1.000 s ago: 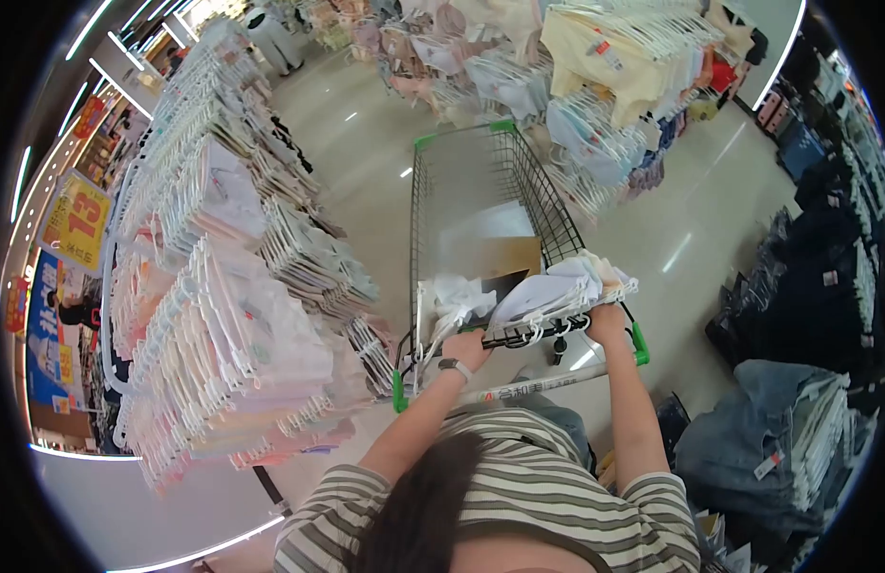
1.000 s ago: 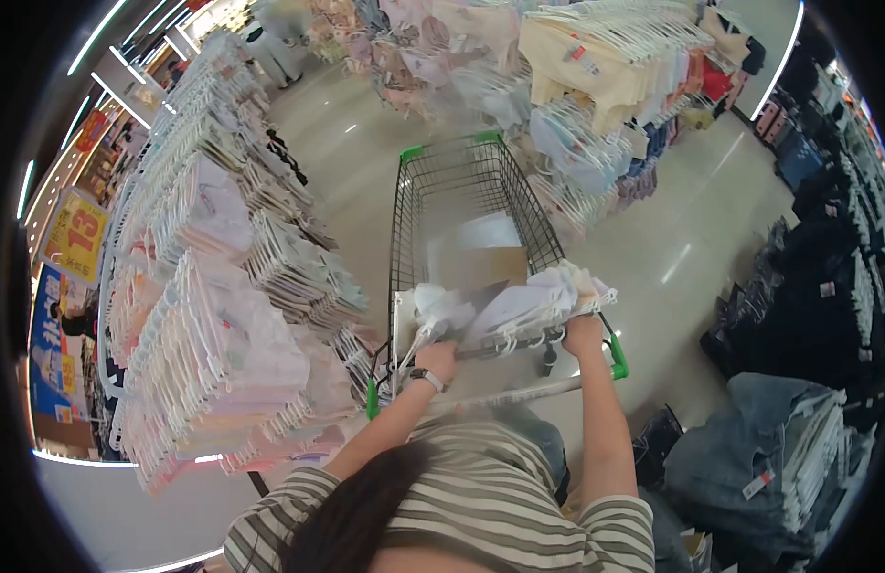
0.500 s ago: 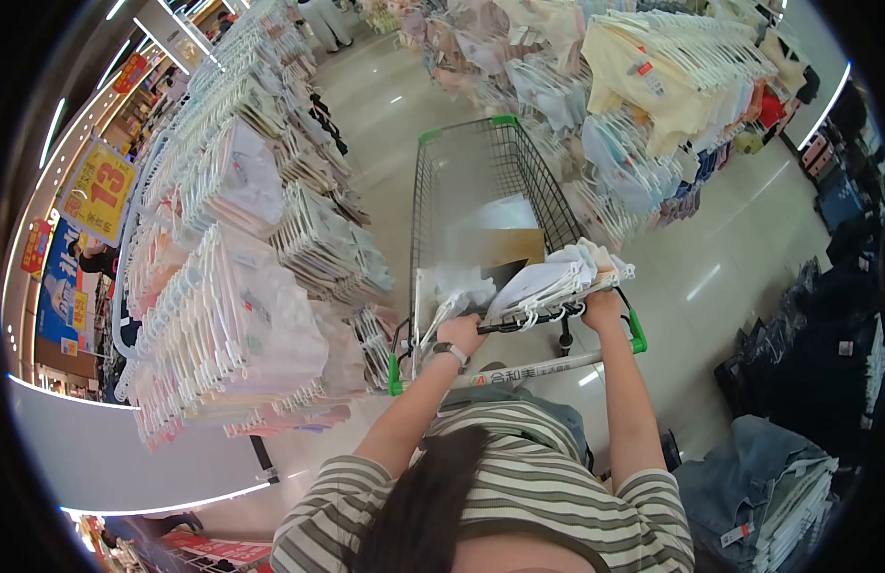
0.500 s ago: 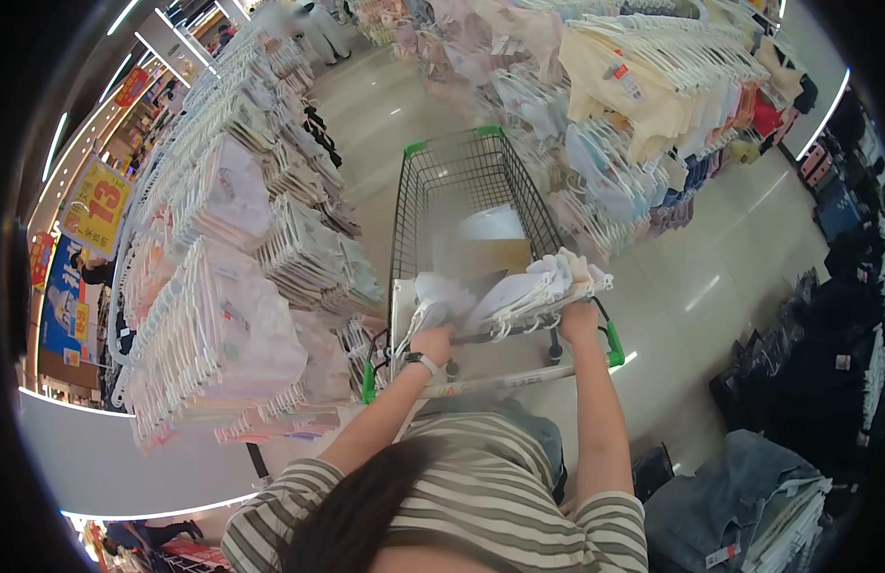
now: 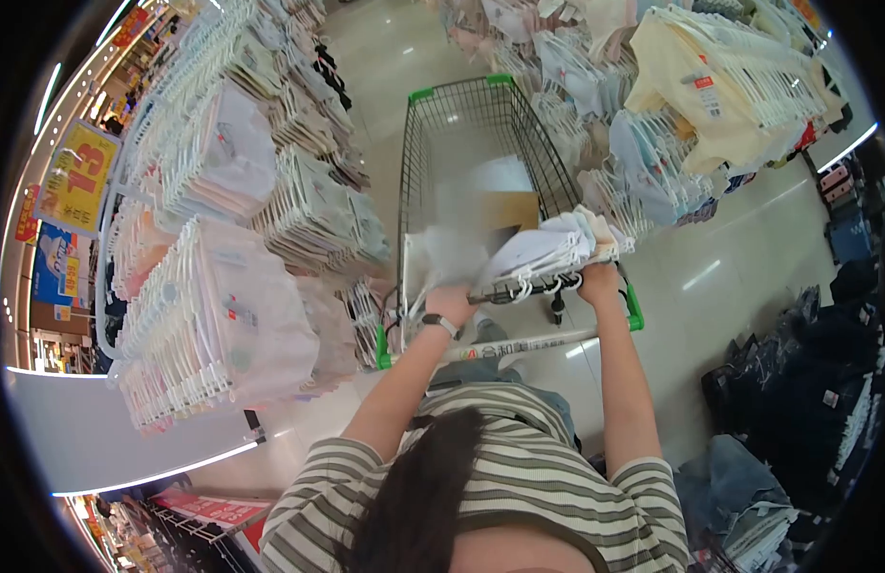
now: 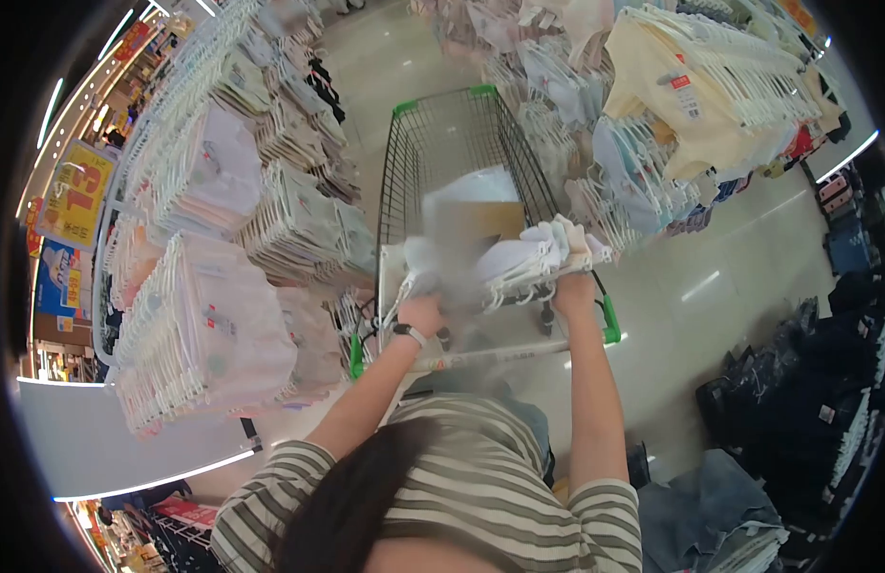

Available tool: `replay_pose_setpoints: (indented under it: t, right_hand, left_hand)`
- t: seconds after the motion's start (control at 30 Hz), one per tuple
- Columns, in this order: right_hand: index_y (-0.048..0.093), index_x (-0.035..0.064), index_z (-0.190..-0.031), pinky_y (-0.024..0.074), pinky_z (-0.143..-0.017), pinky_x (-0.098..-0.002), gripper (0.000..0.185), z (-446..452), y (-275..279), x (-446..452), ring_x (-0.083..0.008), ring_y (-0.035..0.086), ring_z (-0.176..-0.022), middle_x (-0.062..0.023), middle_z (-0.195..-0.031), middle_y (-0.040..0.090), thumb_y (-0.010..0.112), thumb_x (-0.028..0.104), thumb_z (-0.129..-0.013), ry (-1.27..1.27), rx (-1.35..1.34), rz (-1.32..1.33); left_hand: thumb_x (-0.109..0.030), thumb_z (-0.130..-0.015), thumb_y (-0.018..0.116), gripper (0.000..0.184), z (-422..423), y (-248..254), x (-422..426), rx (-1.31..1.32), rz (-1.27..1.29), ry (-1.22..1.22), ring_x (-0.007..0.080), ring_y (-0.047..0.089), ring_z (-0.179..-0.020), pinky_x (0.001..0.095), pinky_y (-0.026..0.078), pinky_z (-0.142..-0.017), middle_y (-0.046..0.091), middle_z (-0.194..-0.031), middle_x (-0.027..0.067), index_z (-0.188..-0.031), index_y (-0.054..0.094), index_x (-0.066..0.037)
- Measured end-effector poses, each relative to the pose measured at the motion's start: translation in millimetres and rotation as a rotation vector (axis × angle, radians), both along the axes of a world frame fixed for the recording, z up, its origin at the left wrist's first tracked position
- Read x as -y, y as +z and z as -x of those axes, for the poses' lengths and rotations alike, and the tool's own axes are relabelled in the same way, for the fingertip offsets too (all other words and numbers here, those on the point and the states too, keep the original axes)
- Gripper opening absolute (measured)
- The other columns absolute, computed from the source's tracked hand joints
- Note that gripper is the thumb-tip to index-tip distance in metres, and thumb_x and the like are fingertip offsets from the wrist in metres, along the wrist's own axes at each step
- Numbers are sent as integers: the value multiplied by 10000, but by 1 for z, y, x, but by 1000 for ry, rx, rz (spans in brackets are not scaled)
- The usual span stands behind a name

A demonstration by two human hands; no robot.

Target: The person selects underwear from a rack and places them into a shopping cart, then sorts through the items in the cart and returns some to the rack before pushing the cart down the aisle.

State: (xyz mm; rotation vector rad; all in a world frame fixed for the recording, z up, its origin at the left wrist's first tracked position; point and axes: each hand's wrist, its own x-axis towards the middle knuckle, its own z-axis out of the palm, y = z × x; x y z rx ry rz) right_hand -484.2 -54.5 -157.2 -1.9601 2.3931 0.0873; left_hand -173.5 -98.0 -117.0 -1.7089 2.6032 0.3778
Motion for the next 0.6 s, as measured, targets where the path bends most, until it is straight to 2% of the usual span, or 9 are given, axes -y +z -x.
replay_pose_setpoints:
  t: [0.03,0.1,0.23,0.33,0.43,0.5,0.6]
  right_hand:
    - [666,108,-713,503,-608,-378,133,1,-1,7,-272,641,-701,-112,-715,647,617,220,-658,10,-6,-24]
    - [660,115,-699,501,-606,-380,130,4,-2,24,-273,638,-695,-110,-715,646,617,232,-661,4,13,24]
    - [655,124,-693,499,-604,-381,128,8,-1,59,-273,637,-696,-101,-716,646,622,243,-660,51,-11,26]
    - [657,134,-699,500,-607,-379,130,7,8,81,-270,637,-700,-95,-716,646,622,254,-663,72,-8,34]
    - [664,115,-682,495,-590,-384,111,7,13,107,-291,636,-661,-116,-679,639,621,203,-631,111,29,114]
    - [657,126,-695,501,-608,-382,159,7,15,125,-279,635,-692,-103,-708,642,625,279,-664,115,9,111]
    - [658,116,-692,501,-609,-392,176,4,24,149,-287,632,-682,-110,-699,638,632,286,-657,87,29,71]
  left_hand:
    - [-428,-715,616,311,1,1,6,-6,-24,10,289,618,-762,411,477,-654,645,-784,102,-817,644,-135]
    - [-339,-636,655,265,2,5,18,-33,30,18,281,611,-757,409,476,-651,631,-760,105,-792,621,-126]
    - [-338,-644,664,283,5,18,45,-120,75,28,281,614,-761,403,476,-664,633,-766,108,-808,621,-111]
    - [-341,-656,660,295,9,37,67,-132,9,64,277,616,-777,400,478,-671,633,-779,116,-827,620,-105]
    - [-330,-676,642,258,6,24,92,-145,73,73,276,629,-758,399,487,-653,642,-767,120,-798,638,-102]
    - [-305,-688,623,219,5,15,108,-138,97,78,279,633,-739,399,491,-641,646,-756,120,-774,647,-104]
    - [-256,-706,587,168,2,13,131,-107,141,64,284,640,-706,399,499,-622,649,-732,122,-731,662,-108]
